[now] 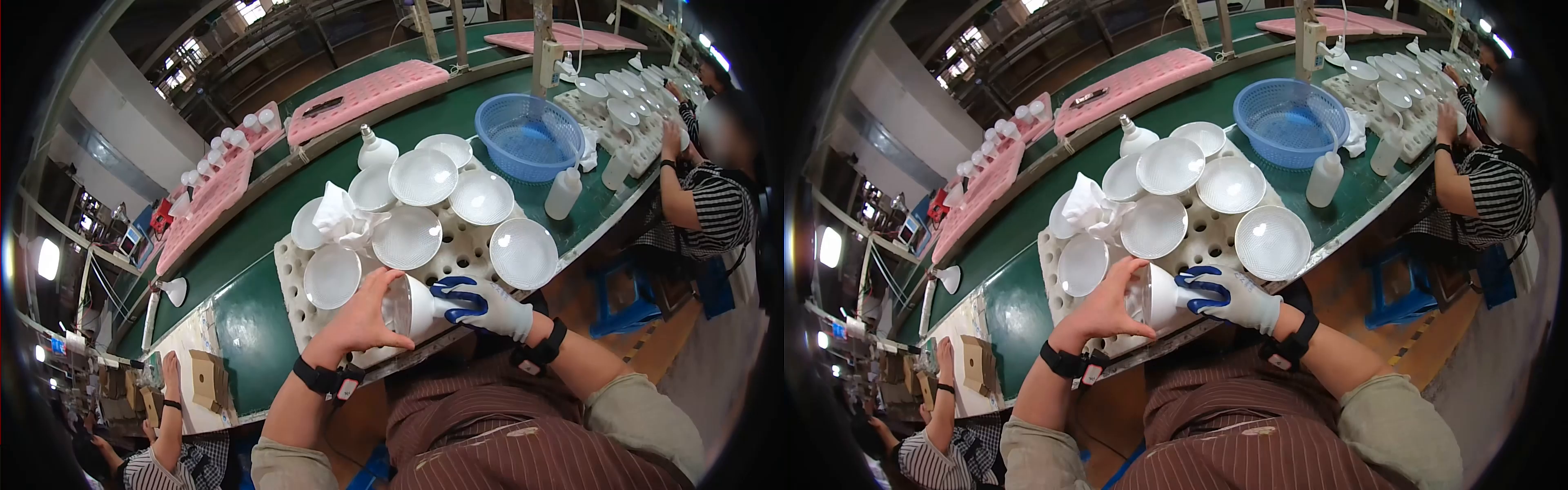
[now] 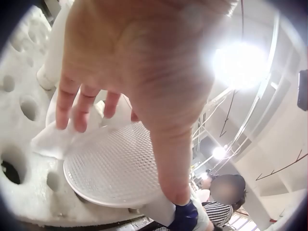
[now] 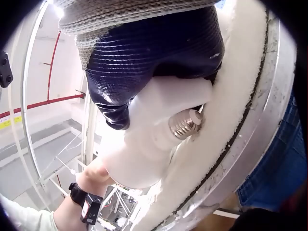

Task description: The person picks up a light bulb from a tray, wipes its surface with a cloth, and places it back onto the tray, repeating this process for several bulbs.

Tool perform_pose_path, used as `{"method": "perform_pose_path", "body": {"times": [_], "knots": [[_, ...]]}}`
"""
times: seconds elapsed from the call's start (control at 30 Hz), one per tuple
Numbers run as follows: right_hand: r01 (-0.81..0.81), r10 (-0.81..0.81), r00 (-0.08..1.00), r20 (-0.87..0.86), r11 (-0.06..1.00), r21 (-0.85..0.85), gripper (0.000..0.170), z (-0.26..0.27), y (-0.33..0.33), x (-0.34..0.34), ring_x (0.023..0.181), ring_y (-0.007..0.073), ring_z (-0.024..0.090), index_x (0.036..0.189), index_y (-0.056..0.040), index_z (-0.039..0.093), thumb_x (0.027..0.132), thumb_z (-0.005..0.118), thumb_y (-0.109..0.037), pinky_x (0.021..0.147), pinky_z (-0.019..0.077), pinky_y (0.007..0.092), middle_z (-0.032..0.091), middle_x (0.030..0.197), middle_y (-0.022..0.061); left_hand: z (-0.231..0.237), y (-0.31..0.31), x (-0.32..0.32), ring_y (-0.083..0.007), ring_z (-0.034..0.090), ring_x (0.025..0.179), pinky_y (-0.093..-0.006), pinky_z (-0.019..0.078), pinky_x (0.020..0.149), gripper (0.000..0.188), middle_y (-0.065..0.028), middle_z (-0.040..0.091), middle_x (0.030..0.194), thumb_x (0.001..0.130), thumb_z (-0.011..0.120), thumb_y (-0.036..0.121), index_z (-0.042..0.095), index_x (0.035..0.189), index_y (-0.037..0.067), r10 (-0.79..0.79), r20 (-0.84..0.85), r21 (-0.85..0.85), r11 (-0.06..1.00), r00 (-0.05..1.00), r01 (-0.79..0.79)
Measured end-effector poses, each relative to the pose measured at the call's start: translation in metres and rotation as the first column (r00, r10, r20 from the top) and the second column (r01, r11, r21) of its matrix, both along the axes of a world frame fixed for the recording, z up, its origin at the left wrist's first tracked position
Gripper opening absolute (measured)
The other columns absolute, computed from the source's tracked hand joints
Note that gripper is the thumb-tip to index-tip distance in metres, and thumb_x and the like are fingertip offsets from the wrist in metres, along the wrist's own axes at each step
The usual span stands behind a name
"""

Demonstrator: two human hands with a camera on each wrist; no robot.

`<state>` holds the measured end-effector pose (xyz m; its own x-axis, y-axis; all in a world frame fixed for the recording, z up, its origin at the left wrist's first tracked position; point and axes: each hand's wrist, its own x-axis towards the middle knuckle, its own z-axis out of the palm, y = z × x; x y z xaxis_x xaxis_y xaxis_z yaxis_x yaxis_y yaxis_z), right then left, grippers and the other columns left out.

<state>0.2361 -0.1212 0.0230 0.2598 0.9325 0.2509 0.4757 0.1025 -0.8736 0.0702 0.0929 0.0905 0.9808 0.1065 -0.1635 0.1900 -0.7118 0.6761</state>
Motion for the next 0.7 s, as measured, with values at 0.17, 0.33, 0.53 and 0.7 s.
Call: {"method": "perform_pose_path", "body": {"times": [0.17,0.33,0.53,0.7], "knots": [[0.021,-0.026,0.993,-0.114,0.999,-0.046,0.053,0.015,-0.004,-0.002,0.117,0.0337,0.054,0.129,-0.0079,0.059,0.081,0.074,-0.023,0.101,0.0426,0.0416,0.056,0.129,0.0149,-0.016,-0.009,-0.003,-0.0330,0.049,0.122,-0.0407,0.0426,0.104,0.114,-0.0179,0.046,0.132,0.055,0.092,0.035,0.029,0.145,0.004,0.074,0.032,-0.241,0.968,0.997,-0.065],[0.072,-0.110,0.923,0.368,0.991,0.115,0.057,0.036,-0.005,-0.031,0.117,0.0383,0.052,0.134,-0.0137,0.053,0.082,0.070,-0.029,0.099,0.0407,0.0452,0.049,0.136,0.0174,-0.019,-0.025,-0.014,-0.0315,0.051,0.118,-0.0406,0.0433,0.102,0.106,-0.0190,0.043,0.134,0.061,0.088,0.034,0.031,0.146,0.006,0.170,0.071,-0.232,0.961,0.983,-0.150],[0.175,-0.092,0.823,0.560,0.980,-0.097,0.051,0.005,-0.018,-0.010,0.122,0.0356,0.049,0.132,-0.0152,0.054,0.085,0.066,-0.030,0.101,0.0418,0.0446,0.049,0.136,0.0162,-0.011,-0.027,-0.014,-0.0316,0.051,0.119,-0.0402,0.0431,0.102,0.105,-0.0206,0.044,0.134,0.061,0.088,0.032,0.032,0.146,0.007,0.236,0.014,-0.214,0.950,0.972,-0.227],[0.113,-0.151,0.855,0.496,0.988,0.104,0.055,0.034,-0.009,-0.030,0.122,0.0343,0.049,0.134,-0.0156,0.053,0.084,0.067,-0.034,0.101,0.0392,0.0455,0.049,0.137,0.0152,-0.021,-0.032,-0.012,-0.0335,0.047,0.127,-0.0408,0.0394,0.106,0.108,-0.0209,0.040,0.141,0.061,0.088,0.033,0.029,0.147,0.006,0.305,0.035,-0.317,0.906,0.952,-0.279]]}}
